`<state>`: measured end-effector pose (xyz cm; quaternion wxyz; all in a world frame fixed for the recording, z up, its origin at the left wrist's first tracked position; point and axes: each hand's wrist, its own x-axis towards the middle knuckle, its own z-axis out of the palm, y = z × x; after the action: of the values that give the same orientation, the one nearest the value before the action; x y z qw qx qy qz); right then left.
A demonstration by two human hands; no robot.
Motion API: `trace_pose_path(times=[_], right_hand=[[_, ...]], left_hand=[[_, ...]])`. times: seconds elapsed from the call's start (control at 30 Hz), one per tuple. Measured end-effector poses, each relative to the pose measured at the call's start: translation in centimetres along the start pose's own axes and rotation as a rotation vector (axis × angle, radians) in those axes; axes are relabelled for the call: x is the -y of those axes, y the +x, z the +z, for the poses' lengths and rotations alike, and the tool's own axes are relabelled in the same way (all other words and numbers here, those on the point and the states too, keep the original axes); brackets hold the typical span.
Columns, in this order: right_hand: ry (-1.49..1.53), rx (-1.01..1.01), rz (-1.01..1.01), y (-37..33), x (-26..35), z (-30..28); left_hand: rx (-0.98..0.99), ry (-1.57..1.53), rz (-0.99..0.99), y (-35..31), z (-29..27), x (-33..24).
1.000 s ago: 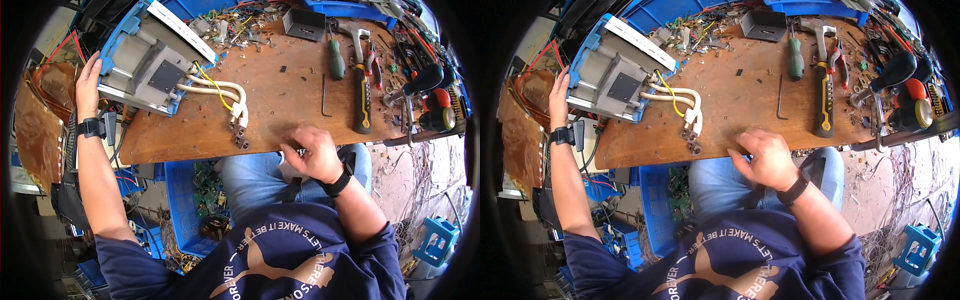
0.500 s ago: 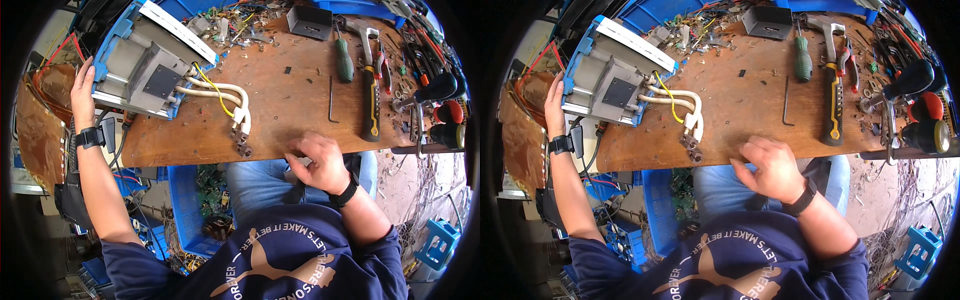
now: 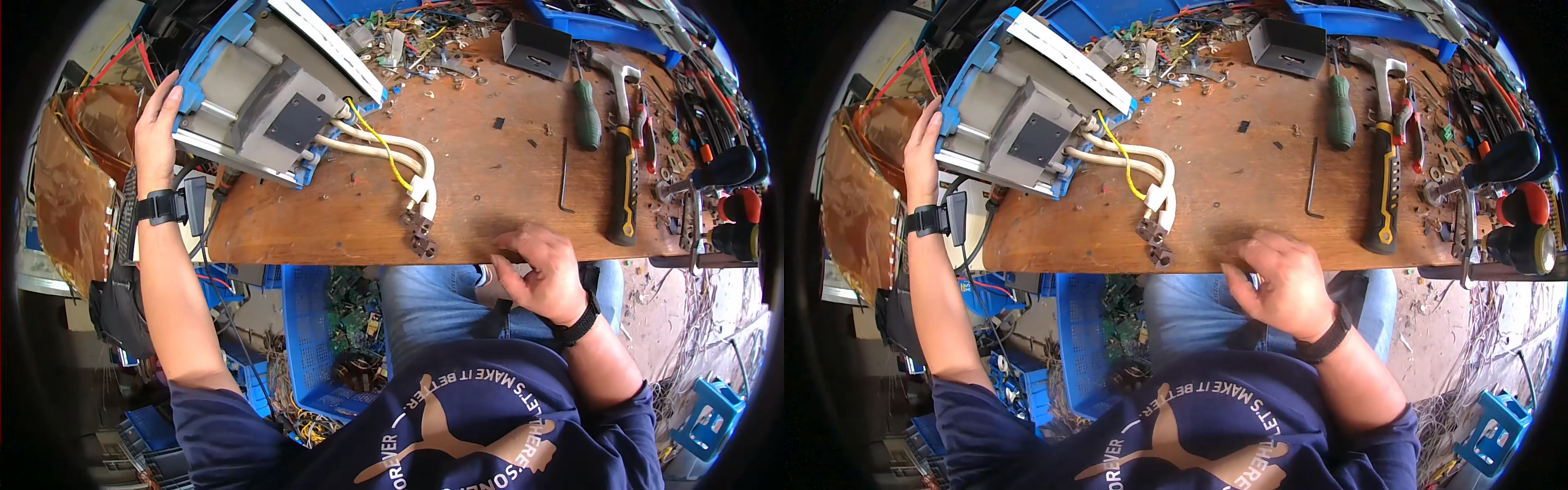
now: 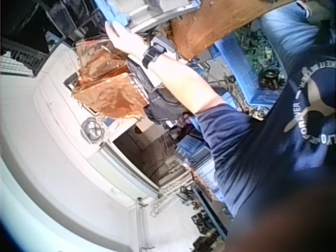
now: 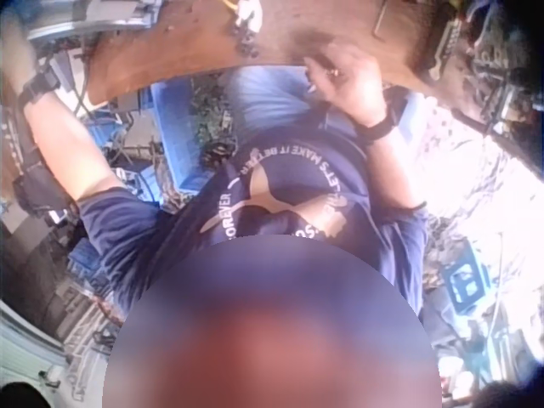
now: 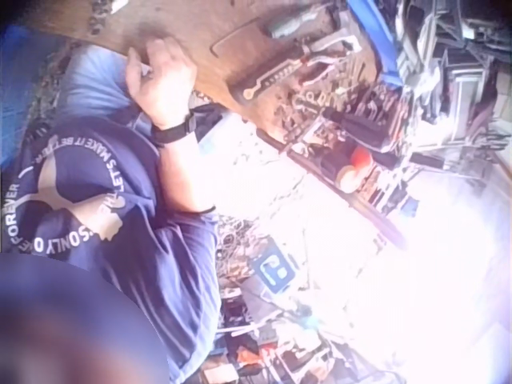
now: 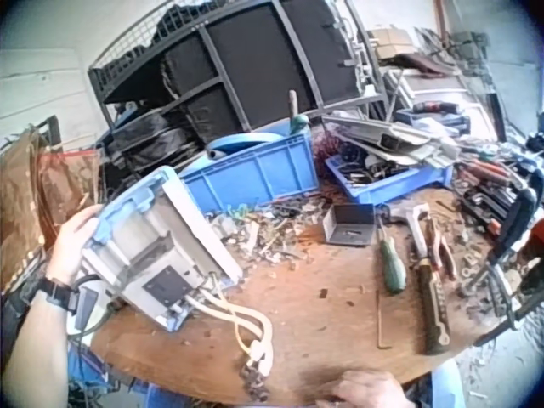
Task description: The person assembles a blue and white electronic device on a cluttered workbench. They insert a black rectangular component into the device's housing, connect a white cable, and secure the blue plastic cover using a screwdriver. The person handles the device and tools with both hands throughout the process.
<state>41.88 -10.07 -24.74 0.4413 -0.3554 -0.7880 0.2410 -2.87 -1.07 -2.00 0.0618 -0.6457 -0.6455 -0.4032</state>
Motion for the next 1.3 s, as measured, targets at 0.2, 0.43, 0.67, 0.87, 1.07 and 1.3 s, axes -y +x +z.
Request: trace_pose_path(times=[0.2,0.43,0.67,0.87,1.07,1.3], right_hand=[[0.008,-0.007,0.008,0.02,0.08,0.12],[0.010,-0.016,0.003,0.09,0.14,0.01],[0.024,-0.005,0.008,-0.10,-0.04,-0.03],[0.021,-0.024,-0.026,0.17,0.19,0.04],[0.023,-0.029,-0.011,0.04,0.19,0.08],[0.031,-0.024,-0.019,0.02,0.16,0.03]], left_hand=[[-0.006,0.004,-0.004,-0.19,-0.04,-0.18],[-0.006,0.041,0.005,-0.26,0.02,-0.54],[0.020,-0.018,0.005,-0.28,0.14,-0.33],[0.014,0.009,0.037,-0.37,0.00,-0.02],[0.047,-0.009,0.013,-0.42,0.06,-0.19],[0.008,0.079,0.080,-0.51,0.25,0.11]])
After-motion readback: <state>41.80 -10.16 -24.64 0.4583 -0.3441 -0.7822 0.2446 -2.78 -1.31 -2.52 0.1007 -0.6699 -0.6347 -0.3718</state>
